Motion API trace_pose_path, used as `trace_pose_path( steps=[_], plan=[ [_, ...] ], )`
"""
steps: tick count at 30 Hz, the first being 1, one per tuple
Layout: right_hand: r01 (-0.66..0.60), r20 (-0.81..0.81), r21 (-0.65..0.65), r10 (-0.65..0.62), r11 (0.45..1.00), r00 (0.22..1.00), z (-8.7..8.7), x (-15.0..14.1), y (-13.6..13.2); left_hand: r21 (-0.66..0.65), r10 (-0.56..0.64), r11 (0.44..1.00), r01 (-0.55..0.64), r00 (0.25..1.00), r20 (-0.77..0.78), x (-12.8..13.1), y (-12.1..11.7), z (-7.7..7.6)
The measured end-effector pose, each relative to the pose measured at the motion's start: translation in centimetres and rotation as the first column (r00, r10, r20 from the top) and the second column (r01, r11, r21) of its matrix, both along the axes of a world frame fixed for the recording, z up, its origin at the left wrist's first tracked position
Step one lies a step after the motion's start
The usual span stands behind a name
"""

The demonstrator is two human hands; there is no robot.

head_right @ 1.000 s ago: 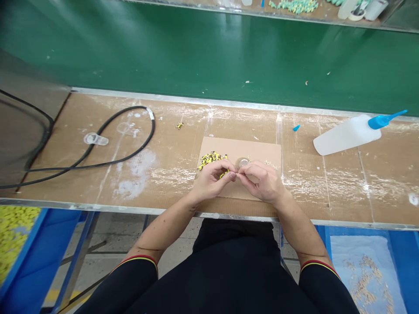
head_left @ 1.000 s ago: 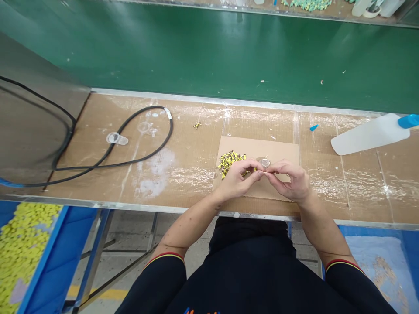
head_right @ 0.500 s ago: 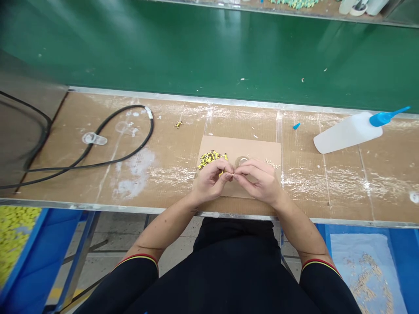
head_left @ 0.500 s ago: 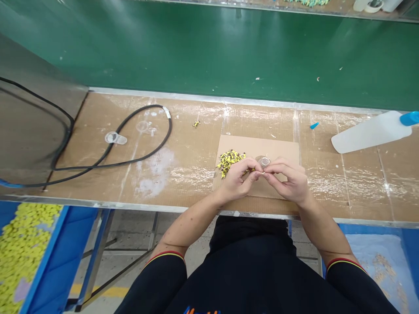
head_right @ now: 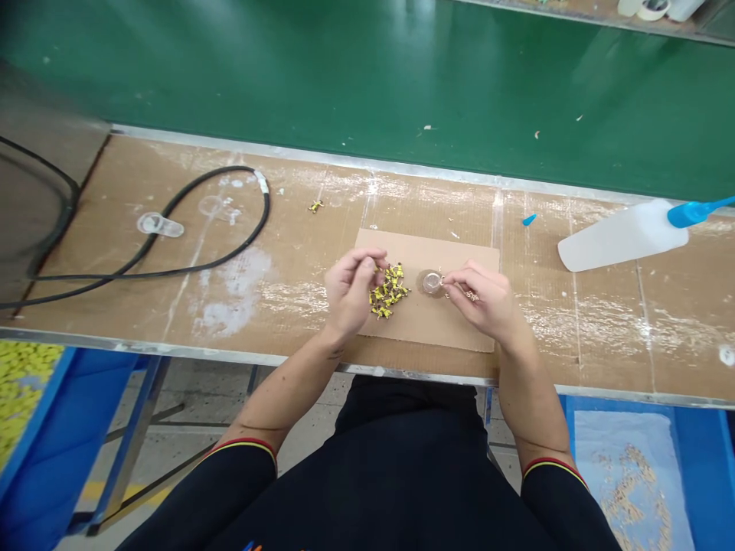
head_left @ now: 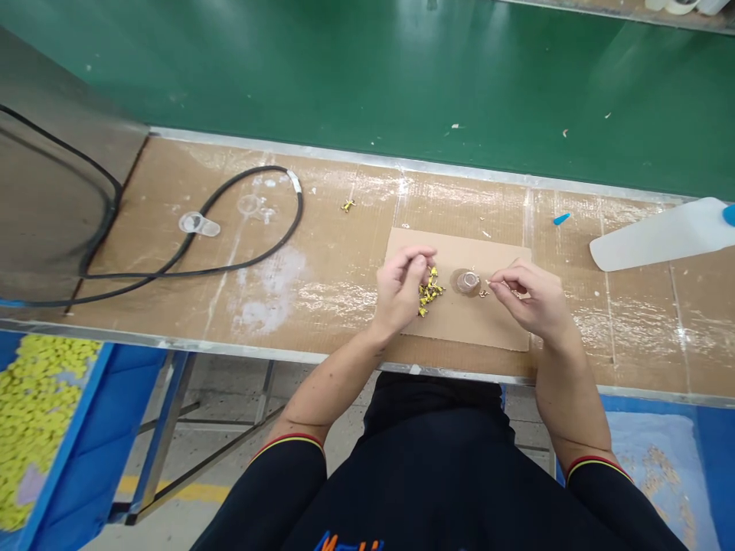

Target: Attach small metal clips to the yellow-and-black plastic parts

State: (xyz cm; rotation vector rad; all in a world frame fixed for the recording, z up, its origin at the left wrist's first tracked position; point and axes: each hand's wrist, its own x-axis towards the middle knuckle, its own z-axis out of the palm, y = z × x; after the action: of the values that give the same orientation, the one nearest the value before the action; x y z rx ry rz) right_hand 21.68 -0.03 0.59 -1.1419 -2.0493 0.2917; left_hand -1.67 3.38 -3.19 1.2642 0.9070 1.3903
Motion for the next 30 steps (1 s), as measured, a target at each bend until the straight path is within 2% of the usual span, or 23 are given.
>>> trace_pose_path(
  steps=[4, 9, 19, 30],
  plan=[
    [-0.002, 0.22, -0.07, 0.017, 0.998, 0.975, -0.8, 0.7, 0.5, -0.094, 0.069, 0.994, -0.055, 0.987, 0.146, -0.6, 1.2, -0.3],
    [-0.012, 0.337, -0.051, 0.029, 0.999, 0.941, -1.2, 0.3, 0.6, -0.04, 0.032, 0.999, -0.027, 0.991, 0.13, -0.4, 1.2, -0.1],
    [0.017, 0.389, -0.047, 0.002, 0.999, 0.921, -1.5, 0.1, 0.6, 0.017, -0.012, 1.0, 0.011, 0.996, 0.084, -0.2, 0.9, 0.2],
    [0.012, 0.355, -0.077, 0.016, 0.997, 0.935, -1.3, -0.2, 0.7, -0.007, -0.059, 0.998, 0.06, 0.995, 0.08, -0.3, 0.9, 0.2]
  ],
)
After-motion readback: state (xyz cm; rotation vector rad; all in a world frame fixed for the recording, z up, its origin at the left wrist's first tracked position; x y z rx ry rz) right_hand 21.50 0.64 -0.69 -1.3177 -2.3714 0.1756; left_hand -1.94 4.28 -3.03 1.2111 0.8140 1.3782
